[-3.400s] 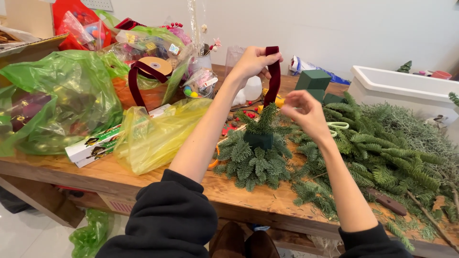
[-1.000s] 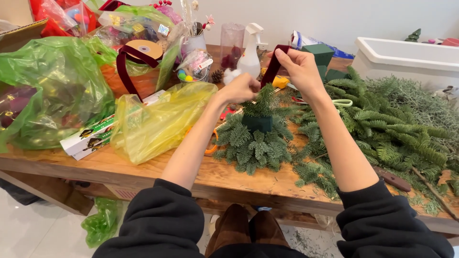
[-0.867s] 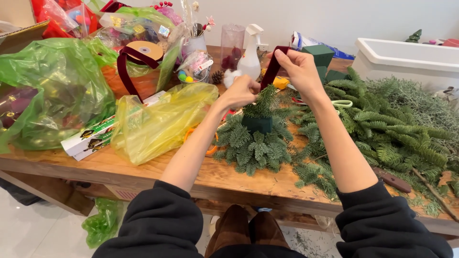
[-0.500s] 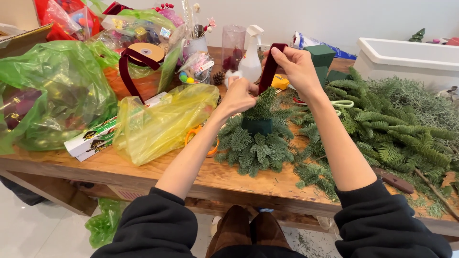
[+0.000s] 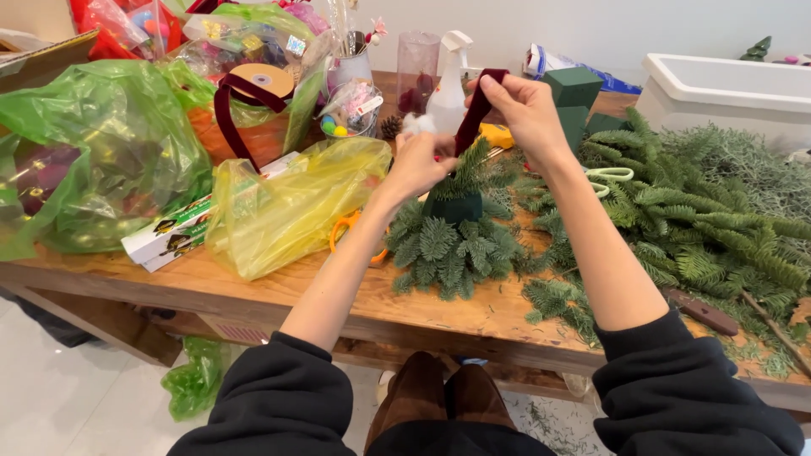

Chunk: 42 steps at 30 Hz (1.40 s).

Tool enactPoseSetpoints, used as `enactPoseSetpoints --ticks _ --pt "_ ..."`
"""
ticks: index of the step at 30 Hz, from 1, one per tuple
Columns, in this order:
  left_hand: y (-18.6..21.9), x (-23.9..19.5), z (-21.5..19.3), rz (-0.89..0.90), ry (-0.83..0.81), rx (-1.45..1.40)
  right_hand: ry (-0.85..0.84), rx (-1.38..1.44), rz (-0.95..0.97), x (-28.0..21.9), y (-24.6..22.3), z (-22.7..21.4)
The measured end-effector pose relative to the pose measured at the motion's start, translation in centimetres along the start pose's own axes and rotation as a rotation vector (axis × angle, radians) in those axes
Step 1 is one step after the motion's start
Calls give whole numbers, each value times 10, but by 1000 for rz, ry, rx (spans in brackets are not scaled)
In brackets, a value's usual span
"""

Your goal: Attaching a decorative red ribbon to a small evergreen tree arrangement using a hot glue gun and scissors.

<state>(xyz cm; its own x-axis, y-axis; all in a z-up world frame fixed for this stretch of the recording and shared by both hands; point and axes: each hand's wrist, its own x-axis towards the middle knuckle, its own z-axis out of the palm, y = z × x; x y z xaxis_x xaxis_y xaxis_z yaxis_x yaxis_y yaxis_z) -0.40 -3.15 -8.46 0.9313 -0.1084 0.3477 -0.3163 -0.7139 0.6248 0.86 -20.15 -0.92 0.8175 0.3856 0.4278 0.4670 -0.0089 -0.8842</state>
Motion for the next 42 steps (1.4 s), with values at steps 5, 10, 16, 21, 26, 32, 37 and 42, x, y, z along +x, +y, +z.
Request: enactPoseSetpoints --ticks 5,10,16,21,26,32,37,42 --pt "-31 -45 -13 234 371 233 20 -3 -3 0 8 -6" --pt "-56 -118 8 427 525 578 -4 79 -29 -3 -1 5" --pt "-113 -128 64 513 350 976 5 19 61 15 -14 13" --pt "-110 -125 71 479 288 1081 7 -23 55 31 -18 9" --pt "-108 -121 66 535 343 890 -9 -12 52 29 -24 4" --pt "-36 -62 6 225 392 -23 -50 -45 13 32 -26 2" --pt "11 -4 -29 -21 90 -345 -62 -38 18 35 -28 4" --pt "13 15 -16 -76 -27 -413 11 29 61 47 -9 -8"
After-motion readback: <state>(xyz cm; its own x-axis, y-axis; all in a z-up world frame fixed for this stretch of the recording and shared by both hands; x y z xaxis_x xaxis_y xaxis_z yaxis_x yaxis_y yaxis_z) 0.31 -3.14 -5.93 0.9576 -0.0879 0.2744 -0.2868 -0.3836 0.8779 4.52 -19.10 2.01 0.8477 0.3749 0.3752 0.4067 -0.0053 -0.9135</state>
